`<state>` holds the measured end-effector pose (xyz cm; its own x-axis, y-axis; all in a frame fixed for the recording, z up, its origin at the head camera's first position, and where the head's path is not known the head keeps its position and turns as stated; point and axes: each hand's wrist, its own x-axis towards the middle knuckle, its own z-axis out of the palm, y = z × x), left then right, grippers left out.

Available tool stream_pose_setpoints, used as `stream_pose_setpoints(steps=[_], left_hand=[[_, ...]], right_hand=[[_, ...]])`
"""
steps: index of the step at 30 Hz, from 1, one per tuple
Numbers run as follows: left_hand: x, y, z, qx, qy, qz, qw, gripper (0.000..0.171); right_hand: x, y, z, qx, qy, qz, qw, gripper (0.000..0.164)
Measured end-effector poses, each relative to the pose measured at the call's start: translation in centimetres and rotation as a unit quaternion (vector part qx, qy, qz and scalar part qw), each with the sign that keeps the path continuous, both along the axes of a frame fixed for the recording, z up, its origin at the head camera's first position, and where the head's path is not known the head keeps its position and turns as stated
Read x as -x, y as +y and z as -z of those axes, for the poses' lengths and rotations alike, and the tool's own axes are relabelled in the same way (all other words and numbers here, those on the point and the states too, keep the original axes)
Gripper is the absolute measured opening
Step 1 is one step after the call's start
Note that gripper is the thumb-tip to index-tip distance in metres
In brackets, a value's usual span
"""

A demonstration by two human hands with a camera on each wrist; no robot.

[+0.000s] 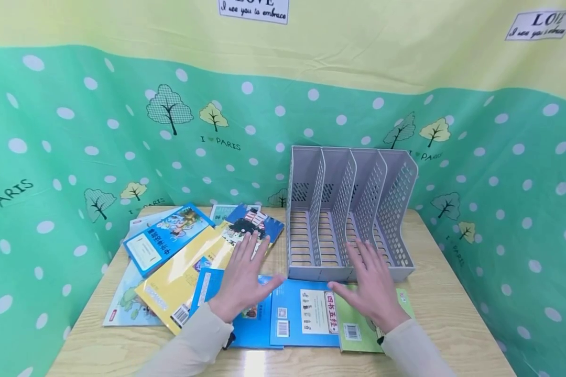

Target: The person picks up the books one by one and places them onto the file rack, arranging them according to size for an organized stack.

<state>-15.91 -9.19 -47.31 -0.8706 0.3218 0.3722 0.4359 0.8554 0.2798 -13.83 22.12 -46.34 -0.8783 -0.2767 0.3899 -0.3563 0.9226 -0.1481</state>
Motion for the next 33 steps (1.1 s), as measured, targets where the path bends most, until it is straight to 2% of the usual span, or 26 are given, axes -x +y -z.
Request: stream_pose_setpoints(steps=[5,10,13,18,21,25,28,33], left_hand=[[-0.2,1.1,0.2,-0.032,-0.031,0.004,0.999,0.092],[-0.4,2.3,0.4,-0.065,-0.089,-0.004,0.9939,0.101],[-0.3,3.0,0.5,-0.07,-0.11,-0.009,0.9914,0.103],[0.1,3.9,0.7,-0.106,-0.139,-0.005,0.9846,0.1],[0.2,4.3,0.7,-0.135,-0.162,-0.003,0.9774,0.096],[0.4,4.7,0.9,-0.176,-0.188,-0.001,0.9664,0.089],[0.6,5.0,1.1,-0.203,-0.196,0.001,0.9594,0.082],[1.0,5.8,1.3,-0.234,-0.195,0.008,0.9524,0.069]], right_hand=[[-1.2,1.1,0.3,-0.008,0.004,-0.002,1.0,0.098],[-2.4,2.2,0.8,-0.016,0.018,-0.007,1.0,0.096],[-3.2,2.7,1.0,-0.018,0.028,-0.009,0.999,0.094],[-4.2,3.9,1.5,-0.024,0.031,-0.016,0.999,0.092],[-4.7,4.4,1.7,-0.035,0.004,-0.024,0.999,0.09],[-5.4,5.1,2.0,-0.059,-0.06,-0.028,0.996,0.091],[-5.9,5.5,2.2,-0.073,-0.107,-0.026,0.991,0.095],[-6.6,6.5,2.5,-0.093,-0.18,-0.021,0.979,0.102]])
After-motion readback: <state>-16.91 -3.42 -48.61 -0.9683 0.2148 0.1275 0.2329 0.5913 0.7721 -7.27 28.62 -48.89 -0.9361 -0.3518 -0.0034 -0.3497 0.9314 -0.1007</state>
